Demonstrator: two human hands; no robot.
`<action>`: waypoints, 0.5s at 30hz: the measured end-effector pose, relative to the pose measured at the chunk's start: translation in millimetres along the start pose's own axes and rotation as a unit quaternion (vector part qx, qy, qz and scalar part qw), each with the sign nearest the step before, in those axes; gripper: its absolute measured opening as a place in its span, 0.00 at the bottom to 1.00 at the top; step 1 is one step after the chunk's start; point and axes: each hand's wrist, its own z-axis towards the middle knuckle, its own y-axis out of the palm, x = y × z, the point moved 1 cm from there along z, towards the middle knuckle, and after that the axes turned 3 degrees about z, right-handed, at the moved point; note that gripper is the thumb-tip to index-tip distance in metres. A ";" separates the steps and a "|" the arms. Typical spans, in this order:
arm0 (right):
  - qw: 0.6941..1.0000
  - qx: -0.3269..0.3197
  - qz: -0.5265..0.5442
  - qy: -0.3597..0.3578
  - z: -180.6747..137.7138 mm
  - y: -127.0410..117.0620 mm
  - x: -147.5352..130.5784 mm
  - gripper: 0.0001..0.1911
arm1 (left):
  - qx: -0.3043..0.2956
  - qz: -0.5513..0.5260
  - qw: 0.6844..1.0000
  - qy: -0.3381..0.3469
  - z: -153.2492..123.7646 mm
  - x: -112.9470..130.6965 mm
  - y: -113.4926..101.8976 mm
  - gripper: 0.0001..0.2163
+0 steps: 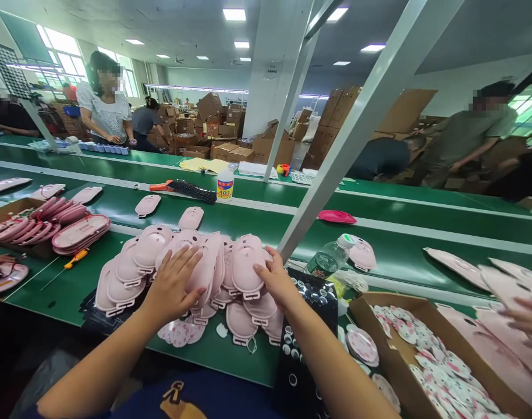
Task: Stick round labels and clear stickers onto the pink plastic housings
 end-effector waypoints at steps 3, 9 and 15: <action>0.979 0.005 -0.191 -0.075 -1.4 -2.3 -5.1 0.37 | -0.008 -0.014 0.999 -0.051 2.6 -3.4 -1.6 0.27; 0.914 -0.027 -0.384 -0.126 -10.8 14.9 -16.3 0.34 | -0.026 -0.040 0.995 -0.092 5.4 -7.8 -3.4 0.26; 0.914 0.015 -0.388 -0.118 -10.9 0.2 -20.8 0.33 | -0.019 -0.043 0.995 -0.085 6.2 -6.1 -12.6 0.25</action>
